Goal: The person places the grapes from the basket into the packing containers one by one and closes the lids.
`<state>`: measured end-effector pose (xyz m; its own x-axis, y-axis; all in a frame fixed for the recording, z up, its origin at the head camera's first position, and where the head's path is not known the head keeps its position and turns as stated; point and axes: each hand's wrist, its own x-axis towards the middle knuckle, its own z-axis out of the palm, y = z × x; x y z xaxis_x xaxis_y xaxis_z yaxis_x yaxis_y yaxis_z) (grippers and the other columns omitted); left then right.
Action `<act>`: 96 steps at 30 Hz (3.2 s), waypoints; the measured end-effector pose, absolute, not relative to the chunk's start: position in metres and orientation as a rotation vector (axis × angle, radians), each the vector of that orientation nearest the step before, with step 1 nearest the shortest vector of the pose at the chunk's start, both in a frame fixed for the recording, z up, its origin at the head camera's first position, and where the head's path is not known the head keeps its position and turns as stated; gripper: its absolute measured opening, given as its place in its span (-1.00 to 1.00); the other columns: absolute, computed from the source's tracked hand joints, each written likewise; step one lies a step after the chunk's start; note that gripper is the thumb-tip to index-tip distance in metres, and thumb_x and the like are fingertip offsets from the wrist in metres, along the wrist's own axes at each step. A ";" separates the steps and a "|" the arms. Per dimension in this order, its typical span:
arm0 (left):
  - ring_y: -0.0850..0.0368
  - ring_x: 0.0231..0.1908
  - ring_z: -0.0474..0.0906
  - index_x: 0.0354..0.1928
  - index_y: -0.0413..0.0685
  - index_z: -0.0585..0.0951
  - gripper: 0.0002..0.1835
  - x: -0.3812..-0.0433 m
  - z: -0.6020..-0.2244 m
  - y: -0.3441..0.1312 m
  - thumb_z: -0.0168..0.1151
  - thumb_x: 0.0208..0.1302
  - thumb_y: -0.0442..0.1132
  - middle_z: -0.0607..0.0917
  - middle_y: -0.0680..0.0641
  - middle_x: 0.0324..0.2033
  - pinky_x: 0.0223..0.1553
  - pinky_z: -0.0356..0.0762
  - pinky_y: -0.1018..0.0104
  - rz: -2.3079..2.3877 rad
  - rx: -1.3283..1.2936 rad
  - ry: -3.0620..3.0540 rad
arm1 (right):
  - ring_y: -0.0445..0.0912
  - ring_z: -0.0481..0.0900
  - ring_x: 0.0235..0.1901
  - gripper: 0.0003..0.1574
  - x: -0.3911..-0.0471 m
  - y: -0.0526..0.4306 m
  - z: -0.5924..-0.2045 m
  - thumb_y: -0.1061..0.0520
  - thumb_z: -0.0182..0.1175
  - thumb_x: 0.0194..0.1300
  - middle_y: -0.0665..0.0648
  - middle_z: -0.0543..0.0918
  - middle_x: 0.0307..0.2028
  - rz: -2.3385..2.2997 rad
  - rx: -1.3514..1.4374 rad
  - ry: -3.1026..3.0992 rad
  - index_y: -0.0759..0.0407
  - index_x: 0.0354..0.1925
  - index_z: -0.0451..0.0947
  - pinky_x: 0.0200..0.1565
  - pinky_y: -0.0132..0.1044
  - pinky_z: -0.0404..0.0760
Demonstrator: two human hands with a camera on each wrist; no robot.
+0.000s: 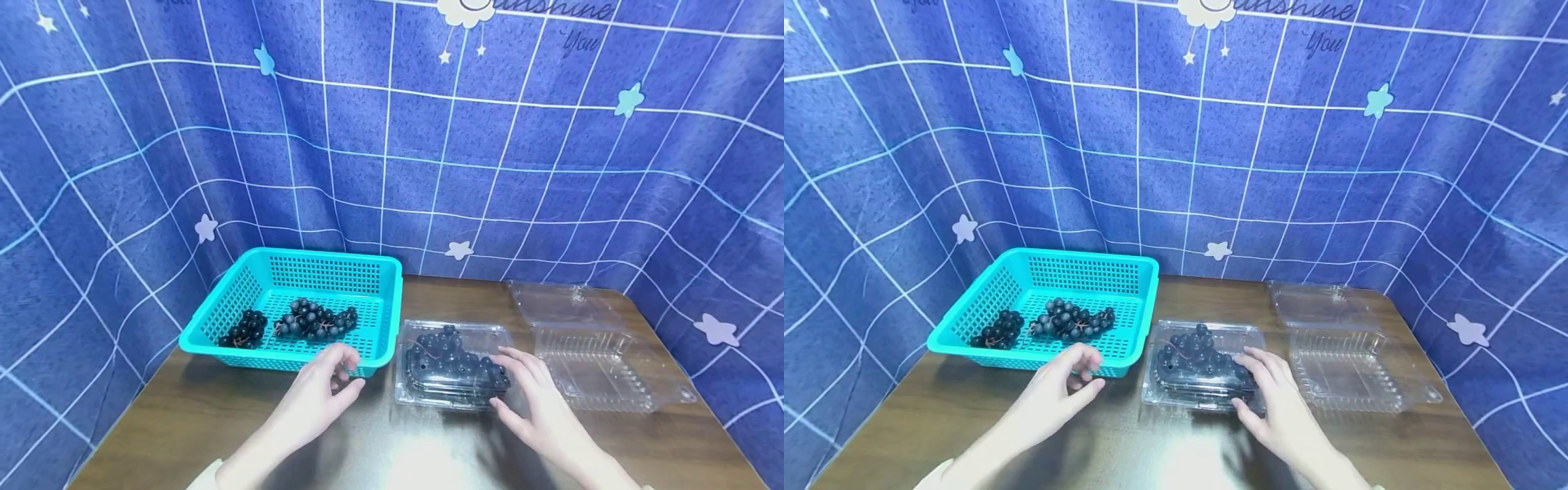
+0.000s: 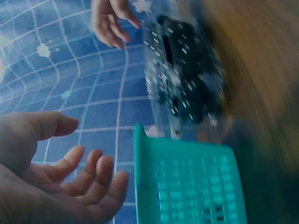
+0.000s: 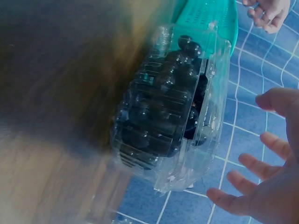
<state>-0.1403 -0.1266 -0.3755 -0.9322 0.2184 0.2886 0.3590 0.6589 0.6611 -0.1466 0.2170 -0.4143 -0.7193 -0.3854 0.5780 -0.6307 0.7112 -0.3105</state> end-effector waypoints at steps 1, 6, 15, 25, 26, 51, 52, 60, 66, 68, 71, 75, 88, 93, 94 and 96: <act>0.24 -0.30 0.47 -0.20 0.10 0.50 -0.73 -0.141 -0.377 -0.128 0.35 0.07 -0.29 0.53 0.15 -0.32 -0.29 0.50 0.37 -1.083 -0.469 -2.665 | 0.03 0.26 0.22 -0.20 -0.147 0.216 -0.414 0.10 0.37 -0.01 0.11 0.35 0.24 0.690 0.790 -2.449 0.06 0.23 0.36 0.32 -0.51 -0.05; 0.20 -0.21 0.45 -0.14 0.07 0.54 -0.65 -0.147 -0.392 -0.138 0.40 -0.01 -0.27 0.57 0.11 -0.21 -0.20 0.48 0.28 -0.769 -0.504 -2.514 | 0.03 0.21 0.26 -0.19 -0.149 0.210 -0.416 0.04 0.37 -0.03 0.08 0.31 0.29 0.655 0.874 -2.457 0.02 0.23 0.36 0.29 -0.25 0.21; -0.01 -0.06 0.42 -0.06 0.09 0.58 -0.57 -0.154 -0.413 -0.150 0.42 -0.01 -0.03 0.56 -0.01 -0.11 -0.08 0.35 -0.04 -0.399 -0.544 -2.502 | 0.12 0.12 0.30 -0.21 -0.152 0.205 -0.426 0.04 0.40 -0.05 0.11 0.27 0.31 0.632 0.942 -2.470 0.04 0.19 0.40 0.07 0.27 0.37; -0.10 -0.03 0.43 0.02 0.14 0.54 -0.61 -0.161 -0.423 -0.156 0.33 0.11 -0.10 0.55 -0.08 -0.10 -0.05 0.36 -0.11 -0.122 -0.642 -2.487 | 0.15 0.24 0.24 -0.22 -0.153 0.200 -0.436 -0.06 0.35 0.00 0.13 0.31 0.31 0.416 0.898 -2.485 -0.12 0.23 0.39 0.12 0.36 0.20; -0.09 -0.04 0.43 0.02 0.14 0.54 -0.60 -0.162 -0.423 -0.157 0.34 0.10 -0.14 0.55 -0.07 -0.11 -0.06 0.37 -0.11 -0.105 -0.654 -2.477 | 0.14 0.25 0.23 -0.23 -0.154 0.200 -0.436 -0.06 0.33 0.01 0.13 0.32 0.30 0.396 0.893 -2.483 -0.13 0.23 0.40 0.13 0.37 0.19; -0.16 -0.14 0.39 0.01 0.15 0.53 -0.41 -0.166 -0.423 -0.146 0.31 -0.10 -0.52 0.52 -0.13 -0.18 -0.18 0.38 -0.12 0.012 -0.572 -2.478 | 0.13 0.38 0.16 -0.30 -0.161 0.197 -0.440 -0.03 0.35 -0.01 0.14 0.45 0.20 0.305 0.825 -2.463 -0.13 0.16 0.46 0.14 0.31 0.25; -0.16 -0.13 0.39 0.01 0.16 0.53 -0.41 -0.165 -0.423 -0.146 0.31 -0.09 -0.52 0.52 -0.12 -0.17 -0.17 0.37 -0.12 0.011 -0.571 -2.483 | 0.13 0.38 0.16 -0.31 -0.162 0.197 -0.441 -0.03 0.35 -0.01 0.14 0.46 0.20 0.306 0.823 -2.464 -0.13 0.16 0.46 0.14 0.31 0.26; -0.15 -0.13 0.40 0.02 0.16 0.52 -0.40 -0.165 -0.421 -0.145 0.30 -0.09 -0.54 0.54 -0.09 -0.15 -0.15 0.37 -0.13 0.001 -0.567 -2.502 | 0.12 0.39 0.15 -0.30 -0.170 0.199 -0.443 -0.03 0.37 -0.01 0.13 0.46 0.18 0.304 0.819 -2.454 -0.13 0.15 0.46 0.13 0.31 0.28; -0.14 -0.12 0.40 0.03 0.17 0.52 -0.42 -0.165 -0.421 -0.145 0.31 -0.06 -0.51 0.55 -0.09 -0.15 -0.15 0.38 -0.14 0.001 -0.560 -2.497 | 0.14 0.40 0.14 -0.31 -0.179 0.200 -0.444 -0.01 0.37 -0.02 0.15 0.47 0.17 0.295 0.818 -2.446 -0.11 0.15 0.47 0.14 0.31 0.28; -0.14 -0.12 0.40 0.03 0.17 0.53 -0.42 -0.165 -0.421 -0.145 0.31 -0.06 -0.50 0.55 -0.09 -0.15 -0.15 0.38 -0.14 0.001 -0.559 -2.498 | 0.15 0.40 0.14 -0.32 -0.183 0.201 -0.444 -0.01 0.37 0.00 0.15 0.47 0.17 0.290 0.817 -2.446 -0.11 0.15 0.47 0.14 0.31 0.28; -0.15 -0.11 0.40 0.03 0.17 0.53 -0.42 -0.165 -0.421 -0.145 0.31 -0.05 -0.50 0.55 -0.09 -0.15 -0.15 0.38 -0.14 -0.001 -0.559 -2.497 | 0.15 0.40 0.14 -0.33 -0.189 0.201 -0.445 -0.01 0.36 0.01 0.16 0.47 0.17 0.282 0.814 -2.449 -0.10 0.15 0.46 0.14 0.31 0.28; -0.15 -0.11 0.41 0.02 0.17 0.53 -0.42 -0.166 -0.421 -0.145 0.29 -0.06 -0.52 0.55 -0.09 -0.15 -0.16 0.38 -0.14 -0.001 -0.557 -2.496 | 0.15 0.40 0.14 -0.33 -0.197 0.202 -0.445 0.00 0.36 0.02 0.17 0.47 0.17 0.277 0.814 -2.458 -0.08 0.16 0.46 0.16 0.31 0.26; -0.15 -0.10 0.40 0.00 0.17 0.52 -0.41 -0.165 -0.421 -0.144 0.28 -0.09 -0.54 0.53 -0.09 -0.17 -0.15 0.37 -0.16 -0.015 -0.551 -2.499 | 0.15 0.43 0.10 -0.32 -0.225 0.200 -0.442 0.02 0.39 0.01 0.18 0.49 0.15 0.244 0.816 -2.463 -0.04 0.15 0.47 0.14 0.29 0.31; -0.16 -0.11 0.39 0.00 0.17 0.52 -0.41 -0.165 -0.420 -0.144 0.28 -0.09 -0.54 0.53 -0.09 -0.16 -0.14 0.37 -0.17 -0.023 -0.548 -2.501 | 0.16 0.43 0.11 -0.33 -0.233 0.197 -0.441 0.03 0.38 0.04 0.17 0.48 0.17 0.243 0.793 -2.487 -0.04 0.16 0.46 0.16 0.28 0.29; -0.16 -0.11 0.39 0.01 0.17 0.52 -0.41 -0.165 -0.420 -0.144 0.28 -0.09 -0.54 0.53 -0.09 -0.16 -0.14 0.37 -0.17 -0.024 -0.546 -2.503 | 0.16 0.43 0.10 -0.33 -0.234 0.196 -0.440 0.03 0.37 0.04 0.18 0.48 0.17 0.242 0.792 -2.490 -0.03 0.16 0.46 0.16 0.28 0.28; -0.16 -0.11 0.40 0.01 0.17 0.52 -0.41 -0.165 -0.421 -0.144 0.28 -0.08 -0.54 0.54 -0.08 -0.16 -0.14 0.37 -0.17 -0.020 -0.544 -2.506 | 0.16 0.43 0.10 -0.33 -0.237 0.195 -0.439 0.04 0.37 0.04 0.18 0.49 0.17 0.237 0.793 -2.495 -0.02 0.16 0.46 0.16 0.28 0.29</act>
